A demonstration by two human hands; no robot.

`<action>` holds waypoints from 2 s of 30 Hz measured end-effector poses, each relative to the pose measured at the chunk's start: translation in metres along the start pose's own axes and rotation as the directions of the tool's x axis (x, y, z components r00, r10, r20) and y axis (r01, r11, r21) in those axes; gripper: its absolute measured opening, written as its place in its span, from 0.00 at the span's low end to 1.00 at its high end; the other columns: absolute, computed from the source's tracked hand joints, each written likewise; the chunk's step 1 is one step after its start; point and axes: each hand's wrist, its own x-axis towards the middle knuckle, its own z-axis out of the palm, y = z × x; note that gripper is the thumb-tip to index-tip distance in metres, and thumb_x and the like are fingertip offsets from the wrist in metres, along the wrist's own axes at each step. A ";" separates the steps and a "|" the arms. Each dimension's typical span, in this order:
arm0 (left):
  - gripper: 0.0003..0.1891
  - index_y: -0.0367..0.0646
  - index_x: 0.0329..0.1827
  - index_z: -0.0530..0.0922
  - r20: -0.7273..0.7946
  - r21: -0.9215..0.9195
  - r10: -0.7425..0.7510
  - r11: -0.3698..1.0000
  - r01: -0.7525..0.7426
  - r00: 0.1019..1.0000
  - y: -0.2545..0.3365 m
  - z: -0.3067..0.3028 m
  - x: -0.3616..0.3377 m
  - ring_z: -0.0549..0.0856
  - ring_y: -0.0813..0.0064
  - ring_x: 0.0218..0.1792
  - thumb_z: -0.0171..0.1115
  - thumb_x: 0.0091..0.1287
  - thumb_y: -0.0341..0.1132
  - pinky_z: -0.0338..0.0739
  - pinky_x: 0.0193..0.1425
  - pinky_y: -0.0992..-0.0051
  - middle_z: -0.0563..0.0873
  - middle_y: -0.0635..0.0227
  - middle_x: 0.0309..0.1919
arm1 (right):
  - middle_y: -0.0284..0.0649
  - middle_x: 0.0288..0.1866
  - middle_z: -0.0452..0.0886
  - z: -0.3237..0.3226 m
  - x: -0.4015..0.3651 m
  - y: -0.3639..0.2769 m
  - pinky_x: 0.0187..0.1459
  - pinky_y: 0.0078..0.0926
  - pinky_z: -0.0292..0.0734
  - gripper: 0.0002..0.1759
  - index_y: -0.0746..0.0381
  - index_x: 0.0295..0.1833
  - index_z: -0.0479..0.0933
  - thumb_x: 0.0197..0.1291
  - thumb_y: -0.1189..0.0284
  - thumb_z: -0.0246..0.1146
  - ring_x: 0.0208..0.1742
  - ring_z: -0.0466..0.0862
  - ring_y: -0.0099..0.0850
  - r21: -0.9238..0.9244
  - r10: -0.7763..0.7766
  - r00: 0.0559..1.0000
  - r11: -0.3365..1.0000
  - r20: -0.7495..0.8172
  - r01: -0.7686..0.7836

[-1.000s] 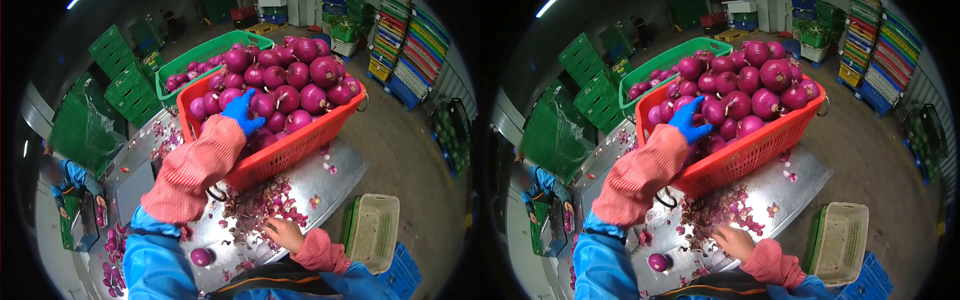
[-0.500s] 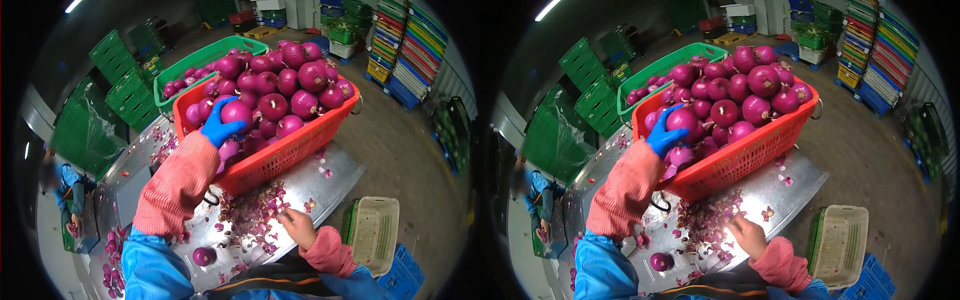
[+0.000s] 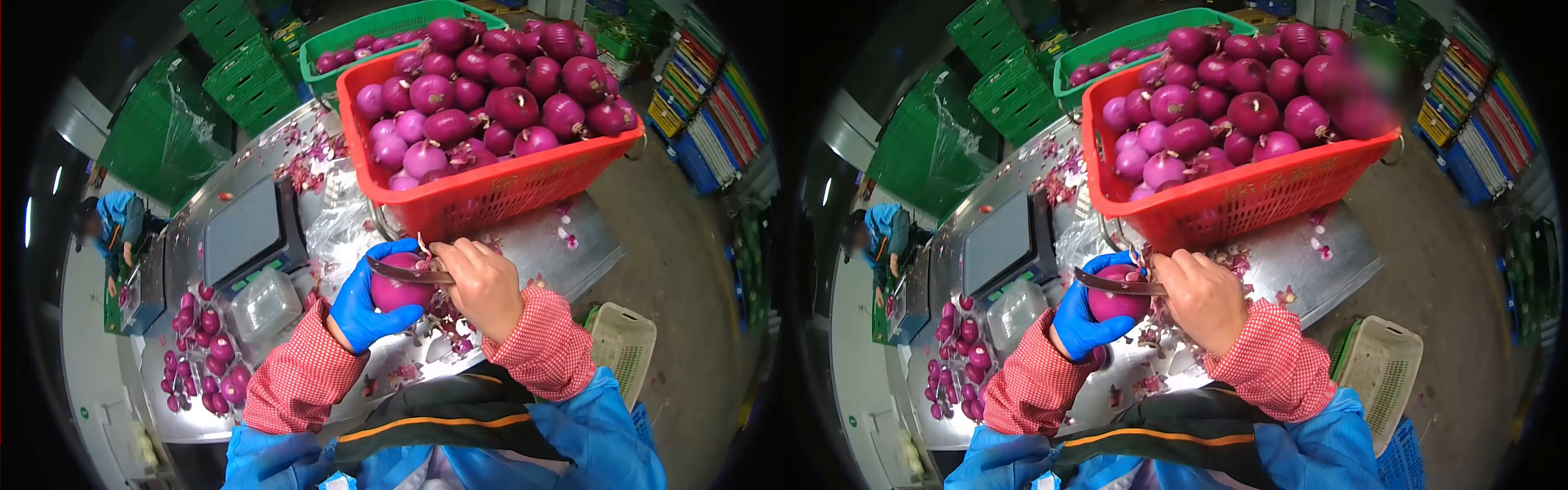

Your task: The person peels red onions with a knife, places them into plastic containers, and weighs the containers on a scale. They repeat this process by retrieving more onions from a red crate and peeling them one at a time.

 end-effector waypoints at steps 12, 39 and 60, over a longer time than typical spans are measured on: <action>0.52 0.40 0.83 0.47 0.102 -0.379 -0.316 0.864 0.331 0.943 -0.021 -0.007 -0.013 0.75 0.65 0.67 0.73 0.61 0.34 0.71 0.71 0.67 0.69 0.57 0.71 | 0.52 0.57 0.82 0.010 -0.034 -0.011 0.53 0.39 0.80 0.35 0.60 0.73 0.66 0.64 0.61 0.68 0.54 0.85 0.41 0.648 0.299 0.854 0.559 0.425 -0.518; 0.36 0.40 0.67 0.70 -0.148 -0.183 -0.168 0.973 0.140 0.975 -0.045 0.011 -0.036 0.82 0.70 0.55 0.77 0.54 0.32 0.80 0.59 0.71 0.81 0.61 0.56 | 0.42 0.39 0.83 0.044 -0.071 0.054 0.36 0.36 0.81 0.14 0.61 0.50 0.80 0.57 0.75 0.65 0.37 0.85 0.41 -0.090 0.234 0.958 0.971 0.165 -0.222; 0.36 0.38 0.72 0.66 0.065 -0.331 -0.265 0.904 0.271 0.962 -0.144 -0.036 -0.068 0.85 0.65 0.55 0.71 0.63 0.41 0.83 0.58 0.67 0.79 0.58 0.62 | 0.39 0.30 0.78 0.053 -0.030 -0.030 0.32 0.34 0.77 0.10 0.61 0.40 0.80 0.51 0.74 0.71 0.33 0.84 0.38 0.385 -0.034 0.995 0.923 0.097 -0.006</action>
